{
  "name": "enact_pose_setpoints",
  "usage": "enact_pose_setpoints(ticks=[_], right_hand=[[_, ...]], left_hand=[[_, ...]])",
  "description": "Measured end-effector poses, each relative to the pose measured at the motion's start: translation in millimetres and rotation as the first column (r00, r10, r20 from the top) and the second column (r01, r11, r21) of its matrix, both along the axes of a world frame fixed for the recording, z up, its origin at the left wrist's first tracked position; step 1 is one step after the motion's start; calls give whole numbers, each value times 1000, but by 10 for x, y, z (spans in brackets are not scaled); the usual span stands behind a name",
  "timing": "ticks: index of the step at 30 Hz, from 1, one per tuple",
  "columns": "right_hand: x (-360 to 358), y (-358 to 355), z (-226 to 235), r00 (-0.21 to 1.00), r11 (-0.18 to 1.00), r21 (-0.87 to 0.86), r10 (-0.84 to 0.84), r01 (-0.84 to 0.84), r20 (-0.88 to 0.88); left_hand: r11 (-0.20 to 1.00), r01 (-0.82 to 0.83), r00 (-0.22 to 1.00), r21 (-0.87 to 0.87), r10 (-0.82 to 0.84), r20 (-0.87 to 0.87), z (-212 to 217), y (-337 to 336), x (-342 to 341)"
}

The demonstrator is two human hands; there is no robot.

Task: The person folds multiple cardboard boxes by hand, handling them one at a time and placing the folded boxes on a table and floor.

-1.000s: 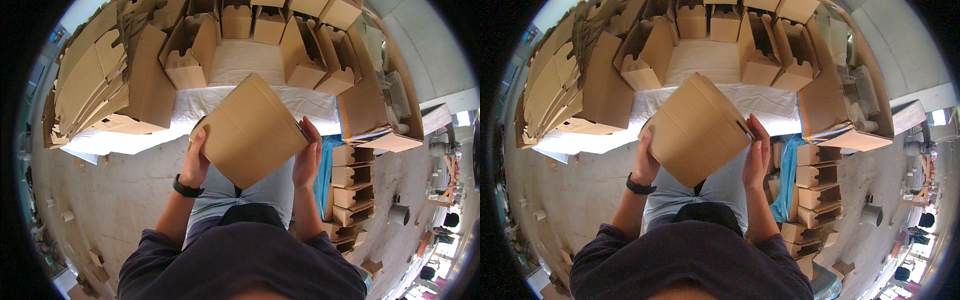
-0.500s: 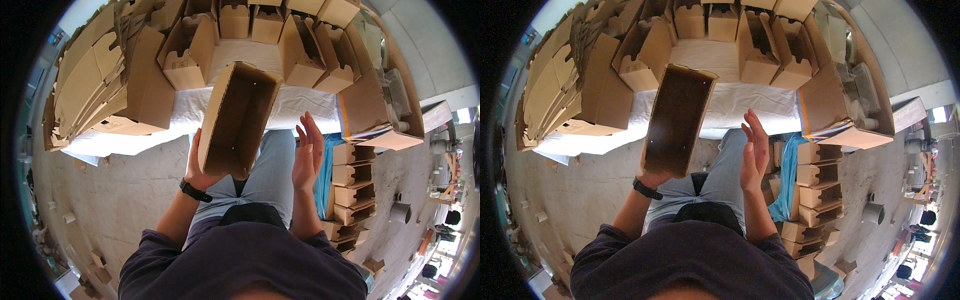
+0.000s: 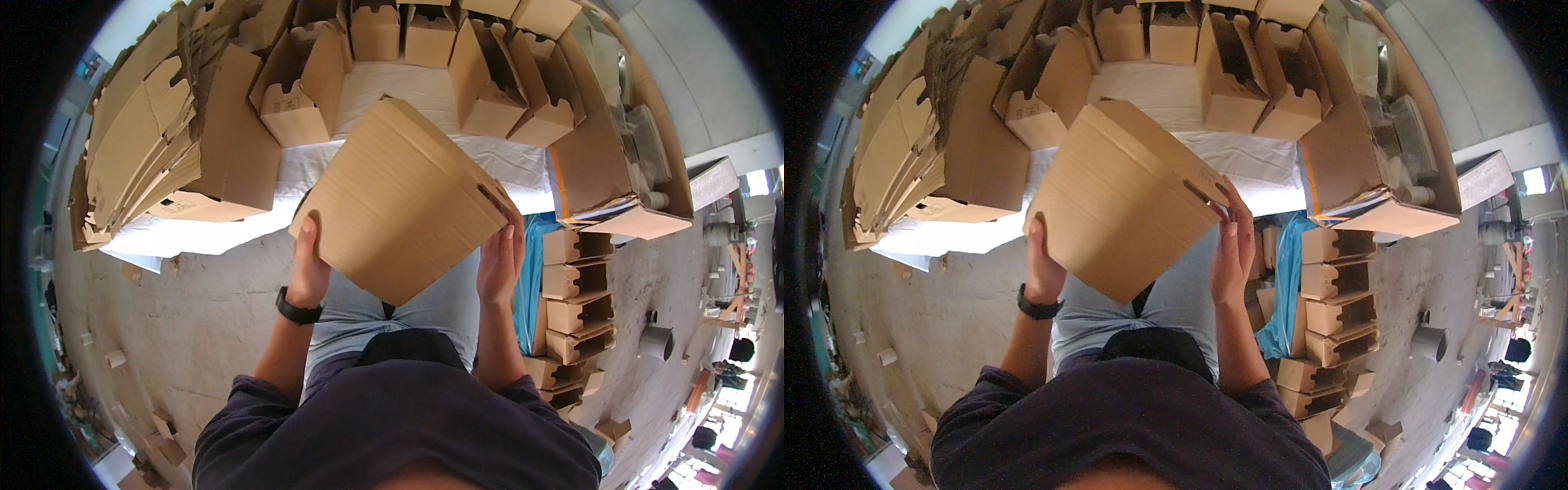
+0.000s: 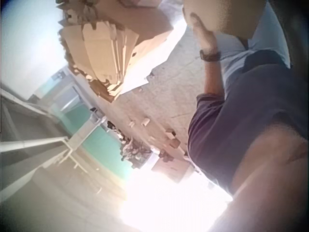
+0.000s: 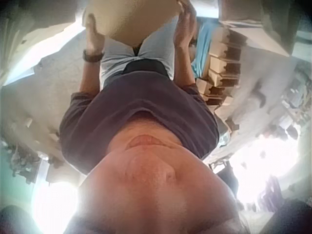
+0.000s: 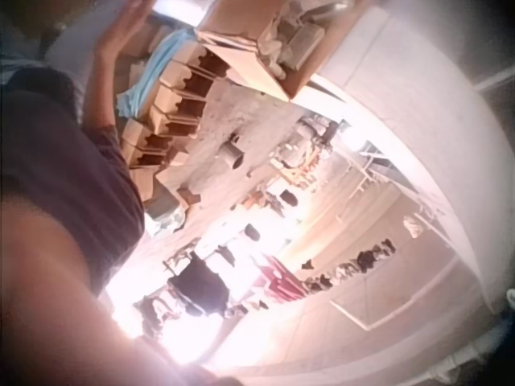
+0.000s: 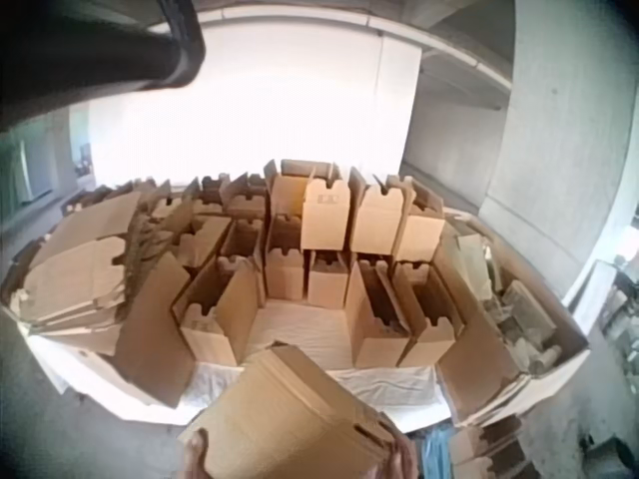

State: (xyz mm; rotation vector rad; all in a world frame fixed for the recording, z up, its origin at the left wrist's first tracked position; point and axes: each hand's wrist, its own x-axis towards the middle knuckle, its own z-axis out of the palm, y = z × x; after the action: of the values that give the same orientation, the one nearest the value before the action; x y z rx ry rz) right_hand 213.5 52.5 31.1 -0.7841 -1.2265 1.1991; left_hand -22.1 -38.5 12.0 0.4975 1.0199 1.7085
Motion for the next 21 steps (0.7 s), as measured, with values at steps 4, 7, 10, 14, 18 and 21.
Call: enact_pose_setpoints(ticks=[4,7,10,14,18,21], right_hand=[[22,19,-73,1000,997,-69,-30,29,-11],[54,40,-115,1000,1000,-12,-24,24,-5],[37,47,-105,1000,1000,-13,3,-3,3],[29,20,-68,998,998,45,34,-36,49],[45,8,-79,996,998,9,66,-67,58],[32,-14,-33,992,995,26,96,-98,88]], left_hand=[[973,1,908,229,96,-409,360,19,-172],[942,9,785,336,201,-586,564,43,-166],[933,161,280,322,269,-922,656,118,-283],[933,177,218,313,273,-937,673,179,-129],[945,154,191,289,258,-947,633,145,-101],[946,155,147,286,264,-953,581,116,-107]])
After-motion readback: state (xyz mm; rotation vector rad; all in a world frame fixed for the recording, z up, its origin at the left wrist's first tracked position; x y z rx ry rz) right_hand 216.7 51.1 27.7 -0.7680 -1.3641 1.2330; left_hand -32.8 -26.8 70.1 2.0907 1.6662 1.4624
